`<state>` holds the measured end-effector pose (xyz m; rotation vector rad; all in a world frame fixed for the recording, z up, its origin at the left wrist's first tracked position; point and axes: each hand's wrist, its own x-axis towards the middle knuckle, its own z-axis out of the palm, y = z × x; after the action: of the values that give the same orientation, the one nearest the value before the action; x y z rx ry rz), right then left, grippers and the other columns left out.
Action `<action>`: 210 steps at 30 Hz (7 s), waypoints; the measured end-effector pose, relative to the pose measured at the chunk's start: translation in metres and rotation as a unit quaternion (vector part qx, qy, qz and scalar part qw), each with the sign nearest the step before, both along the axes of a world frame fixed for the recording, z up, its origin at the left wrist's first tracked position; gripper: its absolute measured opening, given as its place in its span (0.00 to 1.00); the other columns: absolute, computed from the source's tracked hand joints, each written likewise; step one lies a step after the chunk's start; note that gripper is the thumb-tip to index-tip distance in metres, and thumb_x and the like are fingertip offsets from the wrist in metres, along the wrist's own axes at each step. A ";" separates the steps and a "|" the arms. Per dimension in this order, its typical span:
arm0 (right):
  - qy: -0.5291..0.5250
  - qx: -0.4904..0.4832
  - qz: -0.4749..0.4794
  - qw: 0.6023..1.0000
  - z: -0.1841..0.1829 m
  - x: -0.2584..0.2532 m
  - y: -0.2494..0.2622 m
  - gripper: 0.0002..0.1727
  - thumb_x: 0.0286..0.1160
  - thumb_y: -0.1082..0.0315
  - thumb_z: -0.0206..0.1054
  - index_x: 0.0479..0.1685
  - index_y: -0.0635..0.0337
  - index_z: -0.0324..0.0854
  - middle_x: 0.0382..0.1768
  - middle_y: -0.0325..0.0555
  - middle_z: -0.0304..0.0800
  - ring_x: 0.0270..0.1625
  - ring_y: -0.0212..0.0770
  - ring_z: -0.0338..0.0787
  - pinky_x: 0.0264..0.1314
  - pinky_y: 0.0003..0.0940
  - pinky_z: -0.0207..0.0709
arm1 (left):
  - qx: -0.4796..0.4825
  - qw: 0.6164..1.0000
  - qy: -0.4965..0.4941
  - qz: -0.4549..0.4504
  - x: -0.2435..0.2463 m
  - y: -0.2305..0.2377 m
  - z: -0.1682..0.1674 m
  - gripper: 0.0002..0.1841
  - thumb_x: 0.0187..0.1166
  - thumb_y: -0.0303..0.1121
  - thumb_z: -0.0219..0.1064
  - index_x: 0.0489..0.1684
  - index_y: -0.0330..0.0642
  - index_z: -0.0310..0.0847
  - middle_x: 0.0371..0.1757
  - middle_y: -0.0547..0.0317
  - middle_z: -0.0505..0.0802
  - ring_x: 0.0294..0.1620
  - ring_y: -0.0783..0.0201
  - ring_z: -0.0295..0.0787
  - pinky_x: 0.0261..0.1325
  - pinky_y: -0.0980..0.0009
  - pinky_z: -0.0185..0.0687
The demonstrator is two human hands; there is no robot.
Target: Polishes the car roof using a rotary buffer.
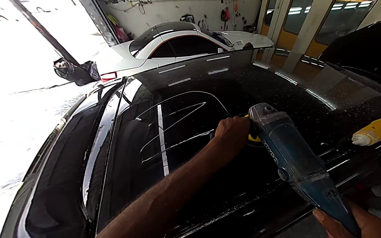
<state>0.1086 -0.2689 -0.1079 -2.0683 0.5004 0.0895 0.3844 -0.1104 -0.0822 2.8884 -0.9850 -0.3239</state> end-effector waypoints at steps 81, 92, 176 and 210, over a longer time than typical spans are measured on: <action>0.037 -0.053 0.259 0.964 0.008 0.105 0.171 0.25 0.79 0.42 0.66 0.60 0.52 0.76 0.23 0.35 0.84 0.15 0.34 0.85 0.17 0.35 0.86 | -0.049 0.963 0.020 0.266 -0.011 0.290 -0.023 0.14 0.82 0.45 0.69 0.30 0.46 0.82 0.27 0.52 0.88 0.34 0.47 0.89 0.37 0.43 0.80; 0.045 -0.059 0.295 0.953 0.005 0.111 0.203 0.24 0.79 0.41 0.65 0.58 0.50 0.75 0.24 0.35 0.84 0.15 0.33 0.85 0.18 0.33 0.86 | -0.025 0.947 0.025 0.318 -0.027 0.328 -0.026 0.16 0.81 0.45 0.71 0.27 0.45 0.81 0.27 0.52 0.88 0.34 0.46 0.89 0.37 0.43 0.81; 0.026 -0.019 0.203 0.979 -0.003 0.107 0.137 0.26 0.77 0.37 0.64 0.57 0.48 0.76 0.24 0.33 0.83 0.16 0.31 0.85 0.17 0.32 0.86 | 0.007 0.967 0.013 0.255 0.018 0.233 -0.013 0.18 0.82 0.50 0.69 0.29 0.45 0.82 0.29 0.49 0.89 0.36 0.43 0.90 0.38 0.39 0.81; -0.004 0.051 0.003 0.999 -0.004 0.091 0.045 0.21 0.80 0.40 0.65 0.53 0.46 0.79 0.17 0.46 0.82 0.10 0.43 0.83 0.11 0.37 0.83 | 0.034 0.997 -0.015 0.060 0.081 0.056 0.008 0.16 0.78 0.44 0.72 0.34 0.38 0.82 0.36 0.43 0.90 0.41 0.40 0.90 0.43 0.37 0.82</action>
<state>0.1999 -0.2241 -0.1115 -1.9692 0.4750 0.1083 0.4653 -0.0547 -0.0742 3.0061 -0.8139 -0.3139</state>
